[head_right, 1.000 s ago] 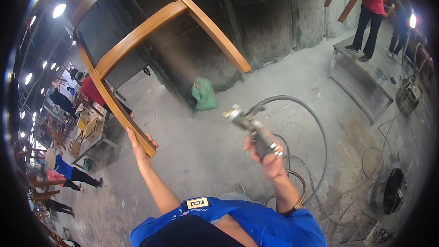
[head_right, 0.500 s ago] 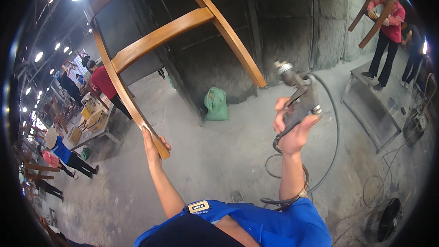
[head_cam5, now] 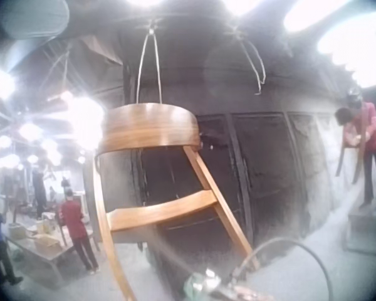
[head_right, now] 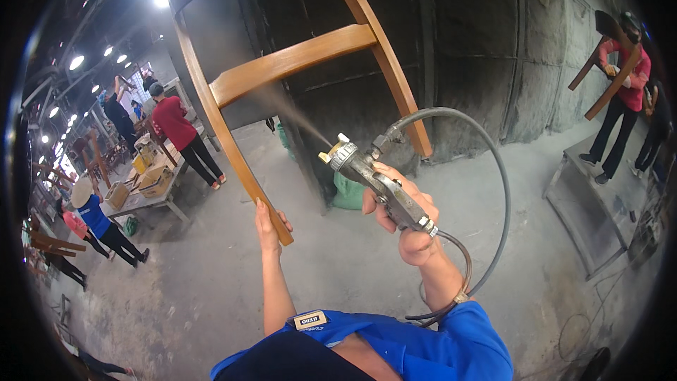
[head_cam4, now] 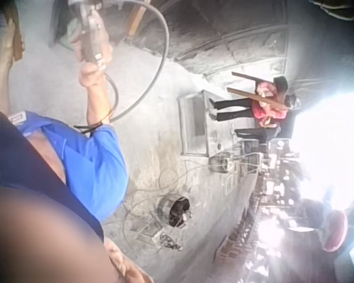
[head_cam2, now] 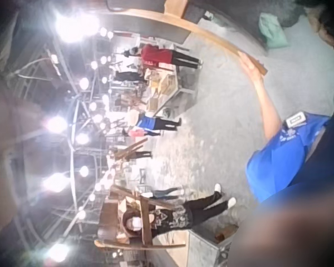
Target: The person uses a spray gun to apply finish to a wooden chair frame. They hold the chair with one hand and spray with the other, rotating the chair to cover multiple sides. The chair is then placed back on a rack after spraying.
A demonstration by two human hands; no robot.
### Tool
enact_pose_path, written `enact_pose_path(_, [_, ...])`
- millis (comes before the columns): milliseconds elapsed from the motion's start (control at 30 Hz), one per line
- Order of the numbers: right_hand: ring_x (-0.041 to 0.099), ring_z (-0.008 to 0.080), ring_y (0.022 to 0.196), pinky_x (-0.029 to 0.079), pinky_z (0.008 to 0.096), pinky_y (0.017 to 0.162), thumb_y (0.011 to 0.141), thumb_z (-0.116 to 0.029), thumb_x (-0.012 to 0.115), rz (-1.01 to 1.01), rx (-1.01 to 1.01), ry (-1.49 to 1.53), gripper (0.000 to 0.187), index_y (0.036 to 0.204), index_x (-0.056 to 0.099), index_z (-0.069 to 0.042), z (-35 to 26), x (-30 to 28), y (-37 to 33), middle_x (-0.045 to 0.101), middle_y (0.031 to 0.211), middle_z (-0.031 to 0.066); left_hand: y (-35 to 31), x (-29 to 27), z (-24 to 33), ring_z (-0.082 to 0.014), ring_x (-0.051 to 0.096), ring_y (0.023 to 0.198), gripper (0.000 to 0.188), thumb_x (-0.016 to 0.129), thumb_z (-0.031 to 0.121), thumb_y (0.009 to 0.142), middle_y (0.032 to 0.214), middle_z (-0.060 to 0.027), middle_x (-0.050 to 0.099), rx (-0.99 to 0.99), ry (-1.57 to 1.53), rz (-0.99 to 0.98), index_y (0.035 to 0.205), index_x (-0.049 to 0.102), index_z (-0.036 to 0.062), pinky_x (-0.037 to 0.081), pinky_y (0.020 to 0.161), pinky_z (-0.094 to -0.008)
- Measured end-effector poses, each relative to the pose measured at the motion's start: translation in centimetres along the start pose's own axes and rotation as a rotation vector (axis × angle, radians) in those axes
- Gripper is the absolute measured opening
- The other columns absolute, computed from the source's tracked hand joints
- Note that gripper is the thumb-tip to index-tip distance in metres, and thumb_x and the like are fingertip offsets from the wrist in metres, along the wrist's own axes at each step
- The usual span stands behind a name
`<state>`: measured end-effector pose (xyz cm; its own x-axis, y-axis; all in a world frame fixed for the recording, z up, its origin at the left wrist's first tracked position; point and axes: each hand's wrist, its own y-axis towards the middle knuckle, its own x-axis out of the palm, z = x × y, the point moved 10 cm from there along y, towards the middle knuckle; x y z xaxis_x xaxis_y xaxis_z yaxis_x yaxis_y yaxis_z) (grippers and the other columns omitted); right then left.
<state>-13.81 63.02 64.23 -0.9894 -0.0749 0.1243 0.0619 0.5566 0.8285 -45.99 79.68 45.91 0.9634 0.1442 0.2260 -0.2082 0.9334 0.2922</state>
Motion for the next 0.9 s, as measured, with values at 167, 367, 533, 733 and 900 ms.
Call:
enact_pose_path(167, [0.038,0.0044,0.05,0.03,0.0211,0.046,0.071,-0.104,0.024,0.25,0.068,-0.193,0.127,0.134,0.051,0.002,-0.9,-5.2,-0.4,0.06,0.081,0.0055,1.0,-1.1,-3.2,-0.0137,0.055,0.054,0.063,0.044,0.072,0.1,0.071,-0.0035,0.053,-0.116,-0.018,0.107,0.107,0.049,0.0095,0.046,0.045,-0.0285])
enact_pose_path(367, [0.042,0.0052,0.052,0.031,0.0204,0.045,0.084,-0.094,0.033,0.342,-0.052,-0.249,0.105,0.128,0.048,0.0,-6.1,-12.9,-1.5,0.065,0.095,0.0155,1.3,-1.9,-3.3,-0.0115,0.055,0.056,0.069,0.046,0.076,0.096,0.072,-0.0026,0.053,-0.05,0.019,0.226,0.105,0.054,0.0086,0.044,0.044,-0.0263])
enact_pose_path(533, [0.042,0.0049,0.051,0.031,0.0205,0.044,0.085,-0.093,0.032,0.405,-0.009,-0.43,0.107,0.129,0.048,0.004,-10.3,-15.1,-7.2,0.066,0.097,0.0192,2.7,-1.9,-4.3,-0.0112,0.054,0.055,0.07,0.047,0.077,0.095,0.071,-0.0028,0.053,-0.101,-0.007,0.164,0.103,0.053,0.0079,0.041,0.041,-0.0257])
enact_pose_path(733, [0.04,0.0037,0.051,0.032,0.0201,0.045,0.085,-0.092,0.035,0.491,0.141,-0.587,0.115,0.147,0.039,0.004,-15.2,-12.7,-15.9,0.067,0.097,0.0183,5.8,-3.1,-4.5,-0.0104,0.053,0.054,0.067,0.046,0.075,0.097,0.072,-0.0024,0.053,-0.104,-0.034,0.126,0.112,0.049,0.0097,0.04,0.041,-0.0254])
enact_pose_path(900, [0.038,0.0037,0.047,0.03,0.0207,0.043,0.087,-0.091,0.034,0.623,0.458,-0.65,0.111,0.153,0.038,-0.001,-16.2,-10.1,-24.4,0.066,0.091,0.0163,7.7,-3.5,-4.5,-0.01,0.051,0.055,0.068,0.045,0.075,0.097,0.072,-0.0021,0.053,-0.103,-0.077,0.084,0.114,0.048,0.0097,0.039,0.042,-0.0251])
